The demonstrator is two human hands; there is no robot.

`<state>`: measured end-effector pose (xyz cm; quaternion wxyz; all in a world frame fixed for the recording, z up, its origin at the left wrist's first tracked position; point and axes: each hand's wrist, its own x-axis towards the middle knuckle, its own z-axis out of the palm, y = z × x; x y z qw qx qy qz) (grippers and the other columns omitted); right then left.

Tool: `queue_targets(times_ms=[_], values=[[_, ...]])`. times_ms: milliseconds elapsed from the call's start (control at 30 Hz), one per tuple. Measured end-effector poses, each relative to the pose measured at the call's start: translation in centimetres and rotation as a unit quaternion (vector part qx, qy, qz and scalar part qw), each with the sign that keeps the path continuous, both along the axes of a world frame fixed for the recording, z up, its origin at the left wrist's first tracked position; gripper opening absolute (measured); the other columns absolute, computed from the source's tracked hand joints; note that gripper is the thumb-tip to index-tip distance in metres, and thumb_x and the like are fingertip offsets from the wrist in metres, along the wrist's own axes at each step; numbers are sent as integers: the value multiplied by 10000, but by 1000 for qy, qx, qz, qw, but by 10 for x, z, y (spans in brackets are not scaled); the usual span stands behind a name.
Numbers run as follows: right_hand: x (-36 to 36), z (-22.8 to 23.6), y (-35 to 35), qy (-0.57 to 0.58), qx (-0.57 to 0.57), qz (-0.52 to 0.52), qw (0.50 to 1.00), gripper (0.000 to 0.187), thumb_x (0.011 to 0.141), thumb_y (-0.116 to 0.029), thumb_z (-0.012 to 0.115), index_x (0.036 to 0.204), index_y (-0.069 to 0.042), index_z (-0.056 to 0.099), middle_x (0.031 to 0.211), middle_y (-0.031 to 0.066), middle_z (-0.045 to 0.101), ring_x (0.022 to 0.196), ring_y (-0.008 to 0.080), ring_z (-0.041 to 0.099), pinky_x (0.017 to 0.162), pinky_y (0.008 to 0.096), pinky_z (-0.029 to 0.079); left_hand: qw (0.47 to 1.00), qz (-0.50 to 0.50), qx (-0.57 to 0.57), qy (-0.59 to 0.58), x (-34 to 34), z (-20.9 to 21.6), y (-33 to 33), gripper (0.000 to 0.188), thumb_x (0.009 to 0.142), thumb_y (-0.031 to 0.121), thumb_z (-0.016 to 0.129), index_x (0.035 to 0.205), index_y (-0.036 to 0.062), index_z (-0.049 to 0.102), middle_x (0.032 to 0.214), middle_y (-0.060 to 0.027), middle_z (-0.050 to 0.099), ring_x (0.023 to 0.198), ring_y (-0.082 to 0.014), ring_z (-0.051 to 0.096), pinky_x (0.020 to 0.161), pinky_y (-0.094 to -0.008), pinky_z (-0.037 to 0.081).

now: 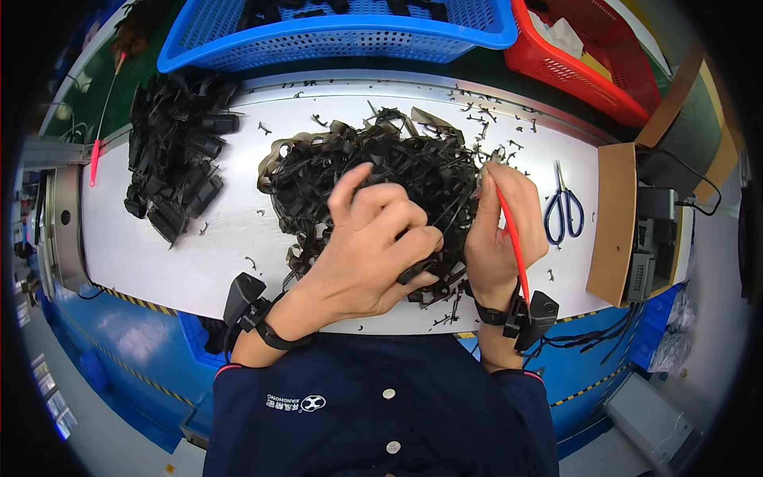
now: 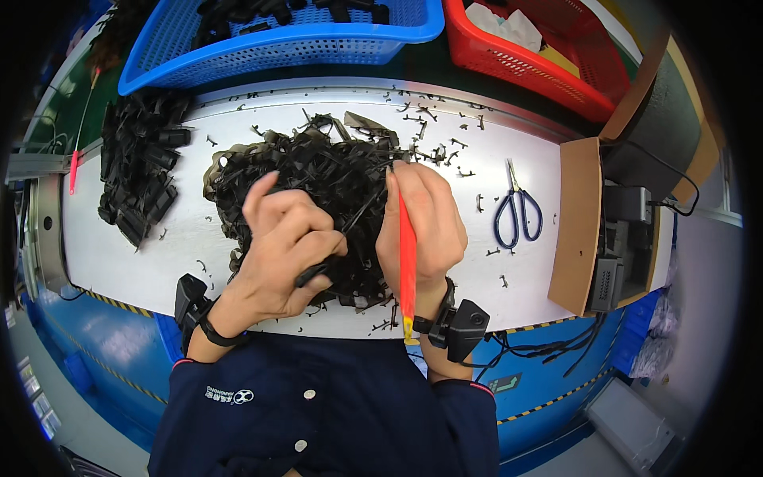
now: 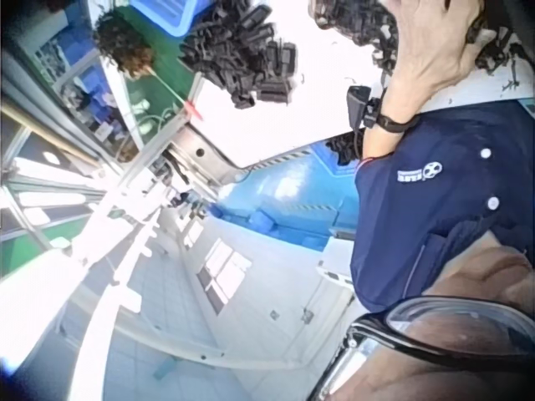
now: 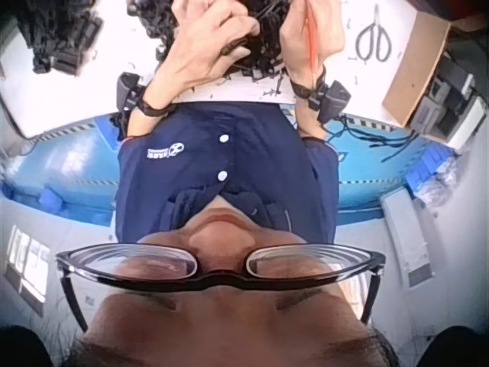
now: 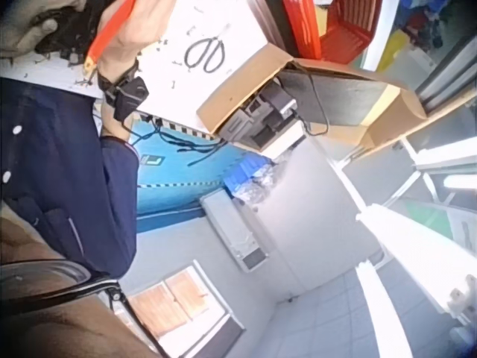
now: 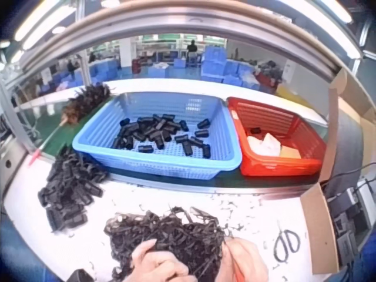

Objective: Using a red scraping tool to remove excess plastic flashing from small black industrial parts at a workbench.

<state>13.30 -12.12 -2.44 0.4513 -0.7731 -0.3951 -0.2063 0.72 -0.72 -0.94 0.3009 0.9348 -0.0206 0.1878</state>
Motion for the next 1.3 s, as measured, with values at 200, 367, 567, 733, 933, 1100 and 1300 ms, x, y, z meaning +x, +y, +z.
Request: queue_targets(times_ms=[200,367,567,733,933,1100,1300], values=[[7,-5,1,145,1,60,988,31,798,37,601,829,38,601,796,137,617,651,235,605,596,275,482,964,-8,-214,-160,0,5,13,604,870,555,328,1097,64,598,1185,-170,488,1111,-301,430,967,-457,248],[-4,4,1,251,-13,204,946,71,775,11,632,846,16,643,822,128,642,660,187,608,599,246,473,919,58,-342,-187,-6,11,12,237,640,115,798,785,27,634,603,-35,564,483,-98,505,452,-222,385],[-10,21,-11,365,158,241,885,158,834,-92,573,846,56,626,883,168,571,734,176,559,654,265,462,969,146,-163,-117,-2,9,10,148,667,12,721,799,36,660,595,-44,597,448,-125,549,430,-210,400],[-20,22,-14,541,222,298,755,243,876,-155,529,845,77,592,870,226,577,603,192,562,517,264,464,973,157,-148,-77,-3,0,8,335,596,-18,695,910,58,605,654,-48,593,536,-183,590,468,-264,449],[-18,19,-8,534,118,321,773,309,966,-231,365,889,40,495,859,243,542,503,182,519,355,243,419,979,154,-120,-55,-3,-9,6,455,538,-15,687,974,38,569,621,-47,533,534,-196,565,460,-299,451],[-18,17,-9,561,119,326,751,308,960,-209,384,916,71,505,869,274,559,449,199,524,336,243,406,984,148,-86,-46,-3,-15,8,452,543,-15,662,984,15,566,593,-45,496,524,-191,554,452,-290,453],[-21,20,-8,576,106,295,755,280,945,-175,417,908,83,519,850,279,587,384,202,504,313,234,372,985,156,-69,-40,-3,-17,8,433,561,-20,643,987,17,576,577,-39,476,510,-188,548,445,-284,454]])
